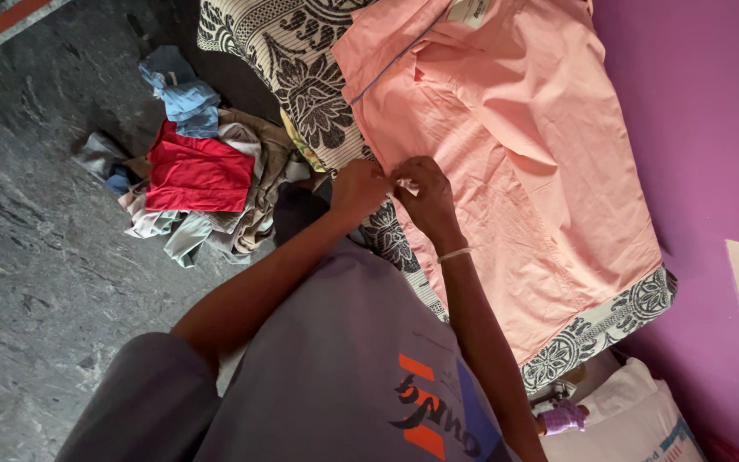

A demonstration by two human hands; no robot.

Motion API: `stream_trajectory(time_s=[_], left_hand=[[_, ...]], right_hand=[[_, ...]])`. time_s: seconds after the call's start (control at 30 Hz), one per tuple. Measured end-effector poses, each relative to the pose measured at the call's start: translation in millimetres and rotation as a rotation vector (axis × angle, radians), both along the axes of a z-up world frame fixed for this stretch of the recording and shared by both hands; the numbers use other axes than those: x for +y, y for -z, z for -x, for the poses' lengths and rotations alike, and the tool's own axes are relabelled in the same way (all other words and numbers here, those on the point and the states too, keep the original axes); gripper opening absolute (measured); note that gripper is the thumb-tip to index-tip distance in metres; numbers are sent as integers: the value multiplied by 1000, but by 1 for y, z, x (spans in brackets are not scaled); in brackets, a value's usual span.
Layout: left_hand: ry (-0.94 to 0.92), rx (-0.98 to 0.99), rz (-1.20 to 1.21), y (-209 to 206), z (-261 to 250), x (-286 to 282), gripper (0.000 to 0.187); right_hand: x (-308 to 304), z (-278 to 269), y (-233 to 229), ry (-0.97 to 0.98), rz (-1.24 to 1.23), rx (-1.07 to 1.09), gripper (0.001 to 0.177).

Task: The person irons a light pink shirt laid out on a patterned ironing board. They use a metal iron with a purple cloth wrapped around the handle to smooth the fabric, frequently adjusting the shirt's position and folding the sleeves. The person works methodically across the shirt's body and sleeves, ensuring the garment is wrinkle-free.

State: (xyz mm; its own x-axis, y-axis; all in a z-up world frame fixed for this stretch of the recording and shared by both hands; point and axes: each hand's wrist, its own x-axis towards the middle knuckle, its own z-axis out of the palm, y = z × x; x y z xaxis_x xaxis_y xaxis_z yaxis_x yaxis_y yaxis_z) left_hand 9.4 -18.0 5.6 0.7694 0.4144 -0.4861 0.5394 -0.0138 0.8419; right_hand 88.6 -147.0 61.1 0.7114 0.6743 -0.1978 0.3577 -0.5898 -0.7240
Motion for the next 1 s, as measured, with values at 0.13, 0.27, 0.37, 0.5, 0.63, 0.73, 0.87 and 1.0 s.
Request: stream_trajectory(time_s=[0.13, 0.27, 0.37, 0.5, 0.63, 0.73, 0.87, 1.0], left_hand=[[-4, -42, -140, 13, 0, -7, 28], [50, 9, -132, 19, 3, -10, 31], [88, 50, -172, 26, 2, -10, 24], [25, -27, -212, 30, 9, -10, 16], [15, -39, -224, 25, 12, -11, 17], [5, -2, -183, 20, 12, -10, 23], [-39, -7, -106, 22, 12, -10, 19], [-106, -68, -37, 27, 13, -7, 16]], right_hand=[[-1, 0, -2, 8, -22, 3, 20], [-2, 4, -3, 10, -33, -6, 22], [-4, 4, -5, -16, -6, -26, 23], [-8, 6, -3, -117, -9, -137, 29], [-12, 6, 0, -238, -9, -259, 34], [-13, 9, 1, -285, 29, -293, 33], [-13, 10, -4, -301, 49, -296, 36], [-8, 7, -8, -334, 118, -311, 42]])
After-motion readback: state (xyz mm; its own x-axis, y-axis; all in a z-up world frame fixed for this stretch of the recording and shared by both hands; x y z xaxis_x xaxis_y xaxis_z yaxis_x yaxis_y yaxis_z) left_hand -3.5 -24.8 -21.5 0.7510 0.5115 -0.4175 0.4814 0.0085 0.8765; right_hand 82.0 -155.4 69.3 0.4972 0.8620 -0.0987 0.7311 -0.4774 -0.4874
